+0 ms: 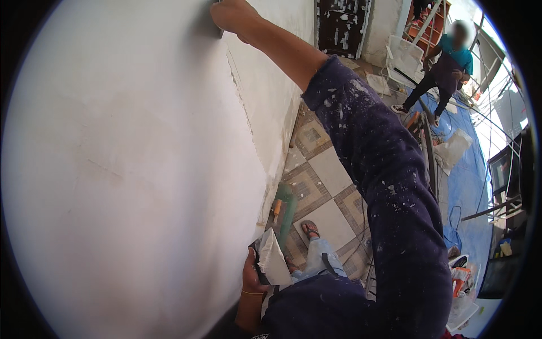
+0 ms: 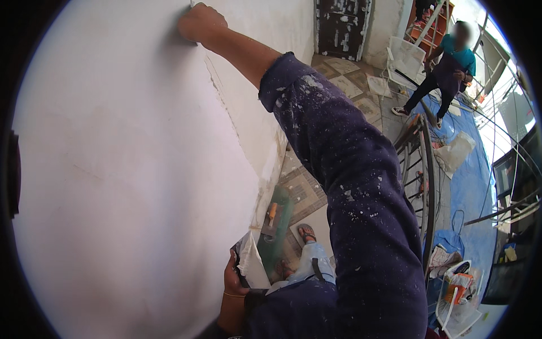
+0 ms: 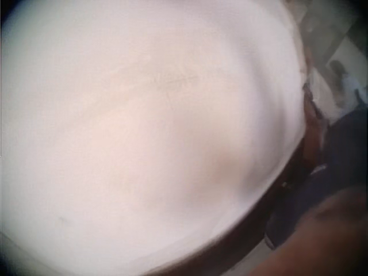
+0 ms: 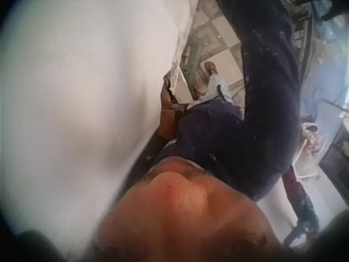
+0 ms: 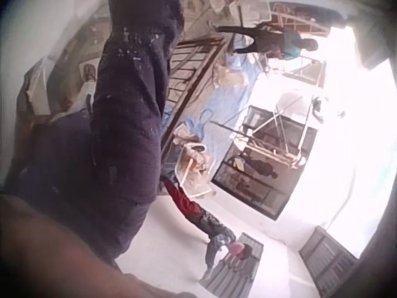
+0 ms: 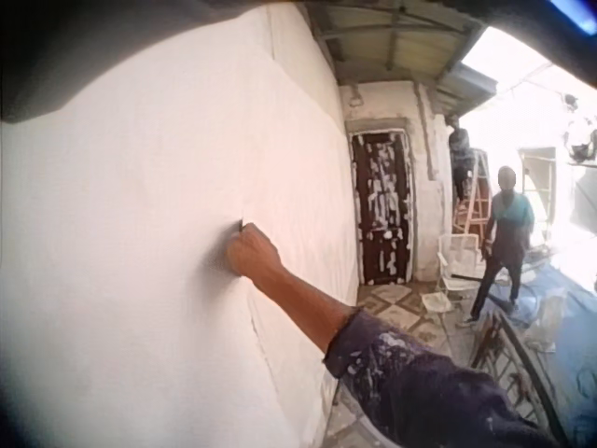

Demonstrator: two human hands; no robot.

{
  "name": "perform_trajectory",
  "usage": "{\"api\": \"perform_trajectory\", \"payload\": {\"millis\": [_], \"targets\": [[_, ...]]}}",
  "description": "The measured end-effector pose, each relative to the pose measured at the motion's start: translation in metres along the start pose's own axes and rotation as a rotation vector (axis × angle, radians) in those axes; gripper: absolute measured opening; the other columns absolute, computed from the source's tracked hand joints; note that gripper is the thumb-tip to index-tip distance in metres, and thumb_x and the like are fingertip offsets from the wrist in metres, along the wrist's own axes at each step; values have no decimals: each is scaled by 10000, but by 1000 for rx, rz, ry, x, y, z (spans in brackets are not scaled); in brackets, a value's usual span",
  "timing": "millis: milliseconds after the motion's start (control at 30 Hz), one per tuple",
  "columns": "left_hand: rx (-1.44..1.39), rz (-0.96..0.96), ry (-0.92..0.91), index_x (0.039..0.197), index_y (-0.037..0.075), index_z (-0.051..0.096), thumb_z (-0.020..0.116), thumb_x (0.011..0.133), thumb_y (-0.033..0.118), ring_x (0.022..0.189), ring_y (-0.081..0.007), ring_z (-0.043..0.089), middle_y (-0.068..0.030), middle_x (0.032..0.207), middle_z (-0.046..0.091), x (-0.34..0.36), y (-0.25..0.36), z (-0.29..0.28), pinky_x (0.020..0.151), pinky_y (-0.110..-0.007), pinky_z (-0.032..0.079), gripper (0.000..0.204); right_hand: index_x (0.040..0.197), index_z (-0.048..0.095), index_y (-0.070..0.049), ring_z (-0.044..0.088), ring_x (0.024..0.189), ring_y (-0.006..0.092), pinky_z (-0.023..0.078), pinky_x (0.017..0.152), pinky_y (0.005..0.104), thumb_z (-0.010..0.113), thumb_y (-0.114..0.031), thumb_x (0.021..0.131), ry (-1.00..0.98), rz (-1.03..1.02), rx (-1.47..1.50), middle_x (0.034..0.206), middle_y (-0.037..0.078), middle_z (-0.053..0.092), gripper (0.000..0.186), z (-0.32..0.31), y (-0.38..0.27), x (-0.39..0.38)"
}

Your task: The person applies white plaster to a wall using a trowel and a smaller scraper, smoothing the surface repeatedly. The person occasionally scrapes excess plaster from the trowel and continues working along the wall.

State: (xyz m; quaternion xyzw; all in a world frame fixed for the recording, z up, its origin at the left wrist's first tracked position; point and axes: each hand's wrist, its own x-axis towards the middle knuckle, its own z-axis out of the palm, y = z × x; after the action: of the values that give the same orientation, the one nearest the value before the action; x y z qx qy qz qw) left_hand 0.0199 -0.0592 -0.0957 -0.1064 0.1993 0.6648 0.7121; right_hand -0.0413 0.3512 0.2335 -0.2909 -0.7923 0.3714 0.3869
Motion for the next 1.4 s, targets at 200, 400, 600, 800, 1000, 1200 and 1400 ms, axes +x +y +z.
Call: {"api": "perform_trajectory", "payload": {"millis": [200,400,600,800,1000,1200,1400], "targets": [[43,17,-322,1306,109,500,440,993,394,1019,-223,626,-78,1130,624,43,30,65,901,-407,521,428,1431,387,-310,557,1094,168,444,970,417,553,-192,935,-407,-948,-155,1265,12,552,536,-29,53,-204],[53,124,-93,1354,36,448,318,998,498,1041,-291,623,-176,1234,575,57,37,109,878,-435,526,598,1385,435,-391,472,1209,209,413,1011,448,624,-144,804,-490,-873,-118,1387,-16,454,660,-25,124,-306],[104,535,441,1038,118,590,367,1008,378,417,-261,596,-88,798,686,54,36,84,339,-377,488,344,1417,422,-172,506,1165,267,425,953,387,529,-15,863,-357,16,-234,1305,109,513,586,54,345,-312],[90,455,648,1222,106,527,384,1011,404,888,-220,596,-58,1066,624,42,4,10,746,-381,483,392,1217,517,9,558,802,191,475,707,369,524,-267,945,-191,1144,363,959,98,581,387,218,551,-309],[125,371,826,1335,89,471,385,1010,414,1085,-239,594,-74,1219,596,20,-22,-23,936,-396,478,467,1128,548,-19,540,776,174,446,651,348,524,-306,936,-77,1293,548,911,65,555,346,292,587,-299],[80,136,590,1338,65,461,369,1012,422,1109,-246,591,-97,1263,578,25,-8,-52,945,-400,484,492,1062,589,-66,546,831,159,427,738,352,517,-326,936,4,1205,642,884,23,586,298,258,523,-270],[185,60,224,1347,53,427,362,1015,399,1119,-275,588,-131,1241,577,51,32,-56,966,-443,477,484,1054,612,-57,572,808,170,442,761,361,490,-337,941,25,938,616,874,60,627,325,203,430,-193]]}}
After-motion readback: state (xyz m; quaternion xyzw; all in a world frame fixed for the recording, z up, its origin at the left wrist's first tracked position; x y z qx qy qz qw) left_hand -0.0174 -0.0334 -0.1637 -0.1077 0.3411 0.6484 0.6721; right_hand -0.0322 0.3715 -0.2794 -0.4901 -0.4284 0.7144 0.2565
